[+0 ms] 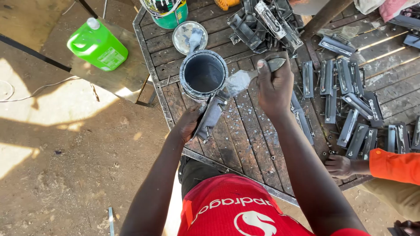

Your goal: Applying black paint to small metal brackets using a spatula on a fabrication table

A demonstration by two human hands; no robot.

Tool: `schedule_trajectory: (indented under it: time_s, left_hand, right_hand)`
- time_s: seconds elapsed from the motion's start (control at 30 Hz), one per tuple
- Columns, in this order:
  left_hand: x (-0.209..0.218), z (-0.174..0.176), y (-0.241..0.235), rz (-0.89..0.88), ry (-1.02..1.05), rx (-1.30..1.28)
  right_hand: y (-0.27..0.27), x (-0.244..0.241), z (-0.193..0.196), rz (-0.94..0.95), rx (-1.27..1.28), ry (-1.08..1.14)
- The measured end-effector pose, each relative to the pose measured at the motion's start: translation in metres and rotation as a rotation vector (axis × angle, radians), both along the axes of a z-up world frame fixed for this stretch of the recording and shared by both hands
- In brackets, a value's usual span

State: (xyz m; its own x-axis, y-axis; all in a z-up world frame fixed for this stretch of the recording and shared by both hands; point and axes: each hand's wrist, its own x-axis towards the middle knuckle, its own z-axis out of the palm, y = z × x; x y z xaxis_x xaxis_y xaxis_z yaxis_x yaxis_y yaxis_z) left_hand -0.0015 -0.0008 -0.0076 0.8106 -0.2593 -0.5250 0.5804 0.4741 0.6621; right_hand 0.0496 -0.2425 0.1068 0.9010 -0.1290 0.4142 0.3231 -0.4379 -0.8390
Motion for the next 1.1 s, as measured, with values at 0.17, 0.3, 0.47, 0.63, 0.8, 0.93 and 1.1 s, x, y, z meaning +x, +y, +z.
schedule_trajectory:
  time_s: [0.17, 0.3, 0.47, 0.63, 0.8, 0.93, 1.1]
  left_hand:
    - [-0.005, 0.059, 0.000, -0.001, 0.037, -0.010]
    - [0.000, 0.023, 0.002, 0.016, 0.065, -0.055]
    - [-0.007, 0.009, 0.011, -0.016, 0.163, -0.115]
    - [-0.014, 0.004, 0.012, -0.042, 0.201, -0.154]
    - [-0.017, -0.041, 0.018, -0.033, 0.265, -0.203]
    - [-0.016, -0.011, 0.013, -0.065, 0.258, -0.191]
    - [-0.005, -0.012, 0.011, -0.071, 0.230, -0.175]
  right_hand:
    - [0.012, -0.008, -0.003, 0.037, 0.092, 0.089]
    - [-0.018, 0.004, -0.021, 0.024, 0.137, 0.049]
    - [-0.009, 0.007, -0.004, 0.131, 0.358, 0.045]
    - [0.006, 0.007, -0.008, 0.233, 0.445, 0.097]
    - [-0.008, 0.022, -0.038, 0.306, 0.412, 0.111]
    - [-0.011, 0.022, -0.031, 0.270, 0.504, 0.062]
    - [-0.006, 0.015, -0.029, 0.218, 0.419, 0.099]
